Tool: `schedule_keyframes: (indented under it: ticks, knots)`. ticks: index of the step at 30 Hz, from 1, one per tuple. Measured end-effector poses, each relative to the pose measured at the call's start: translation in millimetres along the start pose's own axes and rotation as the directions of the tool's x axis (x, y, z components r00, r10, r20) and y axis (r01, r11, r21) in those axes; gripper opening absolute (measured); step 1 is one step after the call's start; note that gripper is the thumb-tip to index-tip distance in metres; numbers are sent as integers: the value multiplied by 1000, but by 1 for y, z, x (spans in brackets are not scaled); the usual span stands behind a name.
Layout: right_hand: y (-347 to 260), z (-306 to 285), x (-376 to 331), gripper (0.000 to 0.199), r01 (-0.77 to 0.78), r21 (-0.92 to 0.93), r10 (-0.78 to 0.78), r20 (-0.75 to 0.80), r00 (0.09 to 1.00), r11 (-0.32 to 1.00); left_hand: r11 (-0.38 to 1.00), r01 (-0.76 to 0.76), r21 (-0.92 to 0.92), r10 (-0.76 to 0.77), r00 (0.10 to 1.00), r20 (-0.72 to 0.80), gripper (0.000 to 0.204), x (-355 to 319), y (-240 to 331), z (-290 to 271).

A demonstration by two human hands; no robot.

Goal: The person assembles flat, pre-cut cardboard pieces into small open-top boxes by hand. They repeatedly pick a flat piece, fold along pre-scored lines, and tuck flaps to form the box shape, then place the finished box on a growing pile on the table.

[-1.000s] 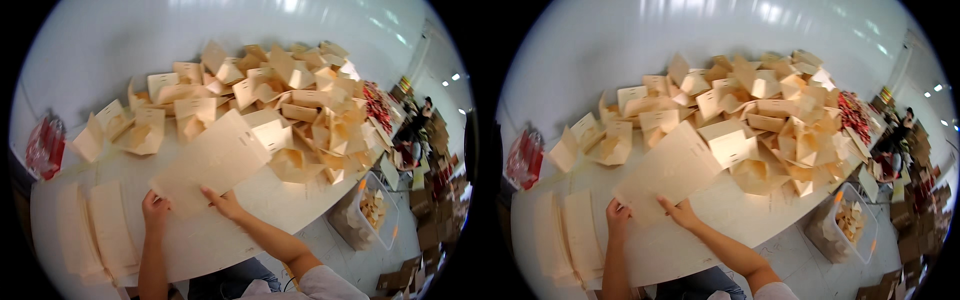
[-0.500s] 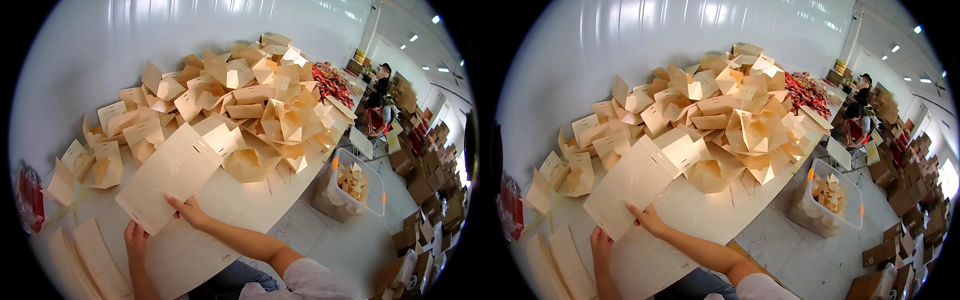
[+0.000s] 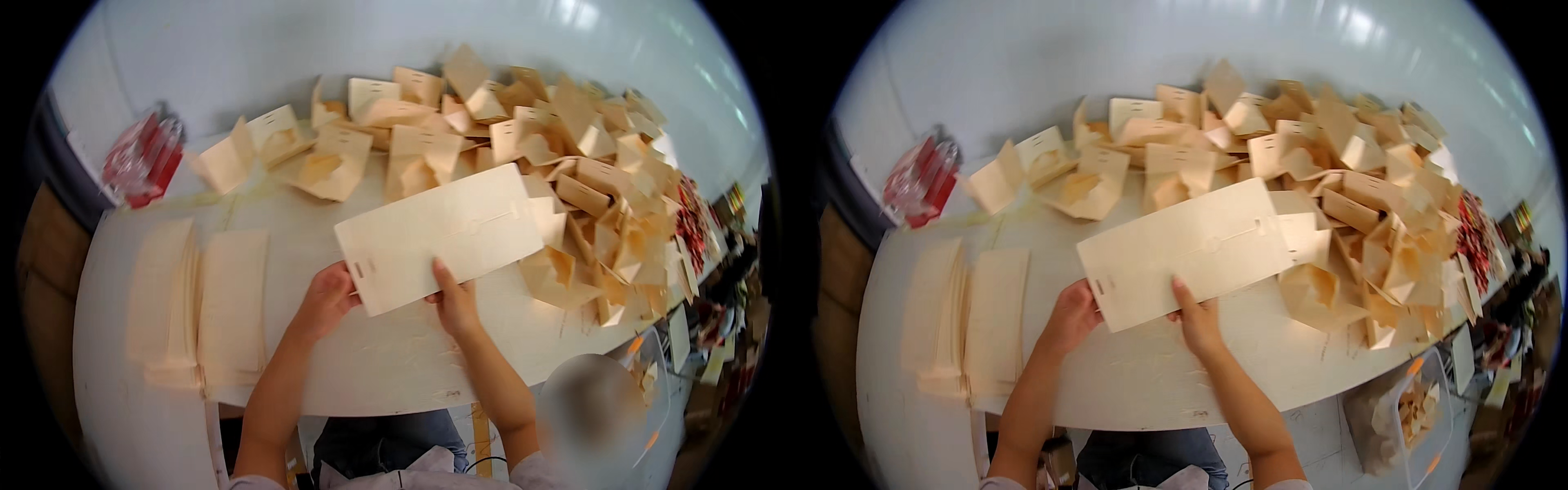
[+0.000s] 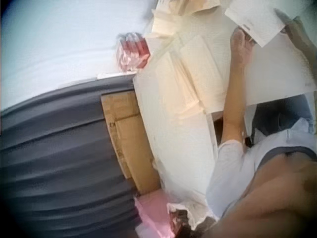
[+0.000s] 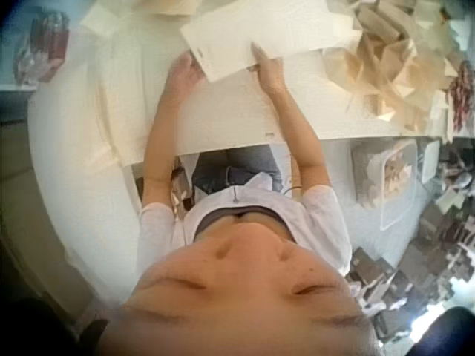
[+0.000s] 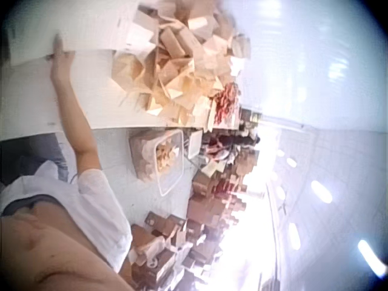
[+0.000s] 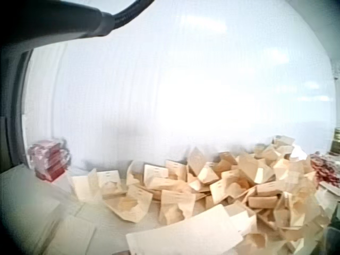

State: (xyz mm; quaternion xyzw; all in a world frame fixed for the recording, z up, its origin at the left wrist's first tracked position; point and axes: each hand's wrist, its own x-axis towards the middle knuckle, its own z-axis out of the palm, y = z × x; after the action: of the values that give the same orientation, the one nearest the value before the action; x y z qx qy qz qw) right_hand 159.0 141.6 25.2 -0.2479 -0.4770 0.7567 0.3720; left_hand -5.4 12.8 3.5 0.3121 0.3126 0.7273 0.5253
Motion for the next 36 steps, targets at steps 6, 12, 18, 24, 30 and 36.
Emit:
schedule_keyframes:
  ticks: [6, 12, 18, 24, 30, 36]
  knots:
    - [0, -2, 2, 23, -21, 10, 20, 48, 999, 1000, 952, 23, 306, 25, 988, -152, 14, 3, 1, 3]
    - [2, -17, 6, 20, 42, -31, -40, 68, 997, 999, 803, 73, 592, 125, 950, -286, 32, 2, 4, -8]
    - [-10, -10, -7, 39, -78, -306, 161, 256, 953, 949, 945, 17, 326, 47, 981, -188, 63, 0, 31, 6]
    - [-5, 3, -3, 66, 6, -334, 98, 292, 951, 943, 891, 169, 422, -148, 986, -82, 56, -4, 13, 22]
    - [-3, 7, -8, 87, 603, -759, -438, 469, 767, 244, 855, 178, 488, -175, 983, -53, 52, -6, 1, 28]
    - [-2, 10, -12, 84, 635, -675, -371, 519, 771, 376, 889, 159, 428, -215, 973, 85, 53, -13, 1, 31]
